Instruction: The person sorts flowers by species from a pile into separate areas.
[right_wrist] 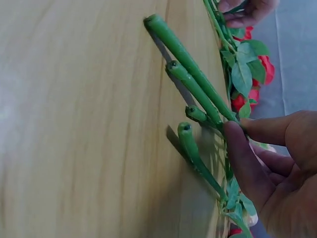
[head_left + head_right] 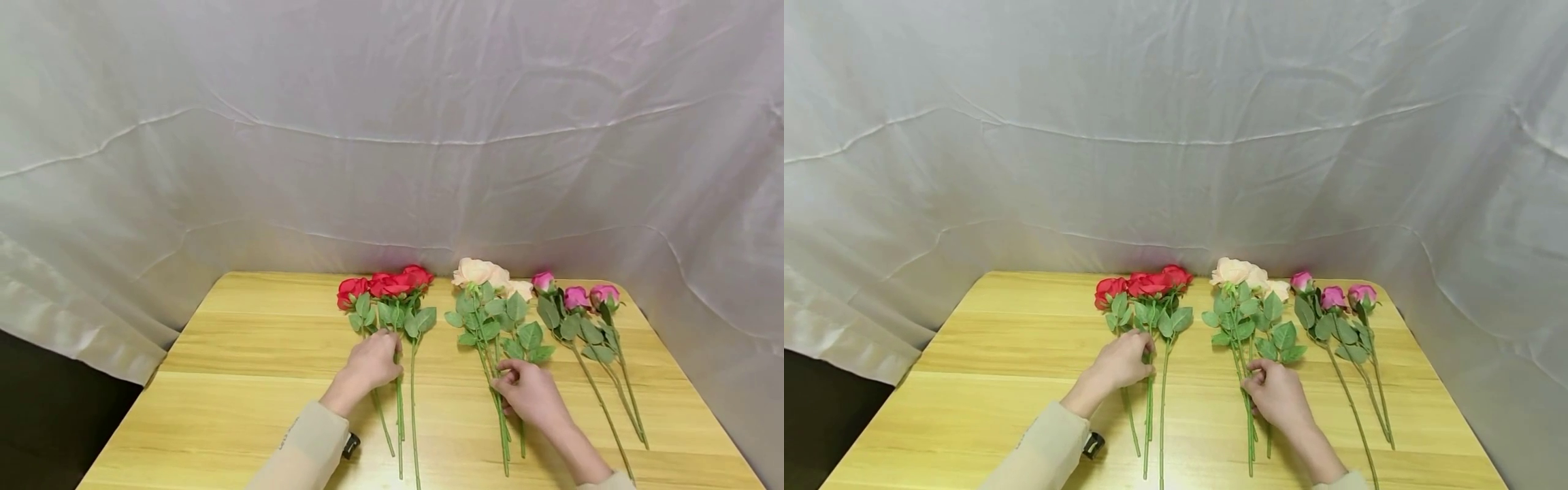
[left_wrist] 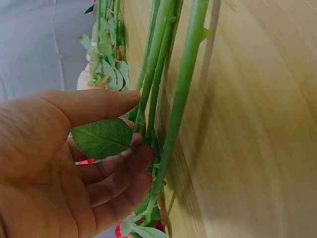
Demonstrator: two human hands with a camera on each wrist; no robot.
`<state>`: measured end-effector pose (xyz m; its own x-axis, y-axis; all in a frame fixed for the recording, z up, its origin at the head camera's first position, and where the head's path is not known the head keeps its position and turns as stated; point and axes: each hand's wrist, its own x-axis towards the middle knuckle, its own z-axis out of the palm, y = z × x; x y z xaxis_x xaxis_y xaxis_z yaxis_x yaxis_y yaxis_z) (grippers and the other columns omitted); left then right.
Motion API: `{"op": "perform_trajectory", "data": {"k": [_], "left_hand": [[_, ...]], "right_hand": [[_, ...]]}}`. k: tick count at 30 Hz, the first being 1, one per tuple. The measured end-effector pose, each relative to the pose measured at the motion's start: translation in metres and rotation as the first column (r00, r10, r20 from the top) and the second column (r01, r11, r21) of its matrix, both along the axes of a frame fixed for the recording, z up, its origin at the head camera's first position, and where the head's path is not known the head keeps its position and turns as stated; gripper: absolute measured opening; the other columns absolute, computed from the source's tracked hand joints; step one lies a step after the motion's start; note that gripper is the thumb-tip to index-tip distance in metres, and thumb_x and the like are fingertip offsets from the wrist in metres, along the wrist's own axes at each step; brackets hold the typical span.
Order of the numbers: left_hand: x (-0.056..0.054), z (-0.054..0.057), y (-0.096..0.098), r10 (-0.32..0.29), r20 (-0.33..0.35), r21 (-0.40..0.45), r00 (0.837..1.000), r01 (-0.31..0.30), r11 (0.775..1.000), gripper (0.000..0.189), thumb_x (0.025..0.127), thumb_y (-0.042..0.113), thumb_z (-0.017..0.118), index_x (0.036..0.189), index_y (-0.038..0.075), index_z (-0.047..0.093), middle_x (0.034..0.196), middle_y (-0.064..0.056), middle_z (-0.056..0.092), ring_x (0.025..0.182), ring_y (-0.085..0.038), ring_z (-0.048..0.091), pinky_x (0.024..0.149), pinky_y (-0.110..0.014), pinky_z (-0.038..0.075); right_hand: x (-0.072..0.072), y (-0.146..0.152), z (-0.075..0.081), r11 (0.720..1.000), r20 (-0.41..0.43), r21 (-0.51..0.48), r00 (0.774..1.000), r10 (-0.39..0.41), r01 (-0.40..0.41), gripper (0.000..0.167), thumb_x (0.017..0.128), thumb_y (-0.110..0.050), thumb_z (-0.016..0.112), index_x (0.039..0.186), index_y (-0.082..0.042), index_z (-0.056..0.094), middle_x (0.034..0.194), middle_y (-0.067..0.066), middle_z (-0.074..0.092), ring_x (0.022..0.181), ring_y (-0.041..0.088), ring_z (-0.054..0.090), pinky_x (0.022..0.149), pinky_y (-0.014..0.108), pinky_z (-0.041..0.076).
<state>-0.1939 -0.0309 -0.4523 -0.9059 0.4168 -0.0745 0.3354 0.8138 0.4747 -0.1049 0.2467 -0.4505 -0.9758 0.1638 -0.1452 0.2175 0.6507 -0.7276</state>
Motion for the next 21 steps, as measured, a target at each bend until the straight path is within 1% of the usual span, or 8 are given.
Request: {"op": "perform_trajectory", "data": {"k": [2,5,11,14,16,18,21], "left_hand": [[0.001,0.0,0.0,0.002,-0.002,0.003,1.0,-0.002,1.0,0.027,0.078,0.013,0.086,0.098,0.012,0.067,0.099,-0.003,0.061,0.088,-0.02,0.061,0.069,-0.04,0.054],[0.002,0.0,0.0,0.006,-0.004,0.011,1.0,-0.006,1.0,0.027,0.079,0.016,0.086,0.098,0.012,0.067,0.099,-0.003,0.061,0.086,-0.02,0.061,0.069,-0.04,0.054],[0.004,0.002,0.0,0.03,-0.008,0.034,1.0,-0.029,0.999,0.028,0.085,0.025,0.084,0.104,0.011,0.069,0.1,-0.002,0.062,0.088,-0.021,0.062,0.072,-0.043,0.056],[0.007,0.003,-0.002,0.046,-0.016,0.073,0.999,-0.045,0.996,0.028,0.088,0.026,0.082,0.108,0.01,0.07,0.105,-0.005,0.063,0.091,-0.023,0.064,0.075,-0.045,0.057],[0.009,0.004,-0.005,0.061,-0.036,0.105,0.997,-0.057,0.993,0.028,0.09,0.026,0.08,0.111,0.01,0.07,0.111,-0.006,0.063,0.094,-0.024,0.065,0.076,-0.045,0.058],[0.011,0.006,-0.009,0.077,-0.07,0.146,0.995,-0.066,0.987,0.029,0.092,0.027,0.078,0.114,0.009,0.07,0.116,-0.007,0.063,0.095,-0.025,0.065,0.076,-0.045,0.059],[0.011,0.009,-0.017,0.112,-0.137,0.209,0.984,-0.082,0.974,0.033,0.095,0.028,0.074,0.121,0.008,0.069,0.123,-0.008,0.062,0.096,-0.024,0.065,0.077,-0.043,0.059]], "right_hand": [[0.0,-0.001,-0.001,1.0,0.001,0.008,1.0,0.001,-0.001,0.035,0.093,-0.007,0.075,0.124,0.006,0.066,0.077,0.005,0.064,0.052,0.018,0.064,0.049,0.031,0.056],[0.0,-0.001,-0.003,1.0,-0.002,0.014,1.0,0.004,-0.003,0.035,0.093,-0.007,0.075,0.125,0.005,0.066,0.079,0.004,0.063,0.053,0.017,0.063,0.049,0.031,0.056],[0.001,0.004,-0.002,0.993,-0.054,0.115,0.998,0.028,-0.022,0.038,0.094,-0.017,0.077,0.126,0.002,0.067,0.086,0.0,0.064,0.061,0.013,0.063,0.062,0.029,0.053],[0.003,0.005,0.002,0.993,-0.062,0.117,0.998,0.023,-0.016,0.041,0.094,-0.021,0.077,0.127,0.0,0.067,0.089,0.001,0.065,0.067,0.013,0.062,0.063,0.028,0.051],[0.004,0.006,0.005,0.996,-0.07,0.092,0.997,0.014,-0.007,0.041,0.094,-0.021,0.076,0.128,0.0,0.067,0.092,0.003,0.067,0.07,0.014,0.062,0.06,0.028,0.051],[0.005,0.008,0.008,0.998,-0.089,0.065,0.996,0.004,0.001,0.042,0.095,-0.02,0.075,0.13,0.0,0.065,0.098,0.005,0.068,0.072,0.016,0.063,0.058,0.027,0.053],[0.006,0.014,0.014,0.998,-0.173,0.056,0.985,0.003,0.007,0.041,0.098,-0.019,0.072,0.131,0.002,0.064,0.108,0.012,0.07,0.083,0.021,0.069,0.064,0.024,0.057]]}}
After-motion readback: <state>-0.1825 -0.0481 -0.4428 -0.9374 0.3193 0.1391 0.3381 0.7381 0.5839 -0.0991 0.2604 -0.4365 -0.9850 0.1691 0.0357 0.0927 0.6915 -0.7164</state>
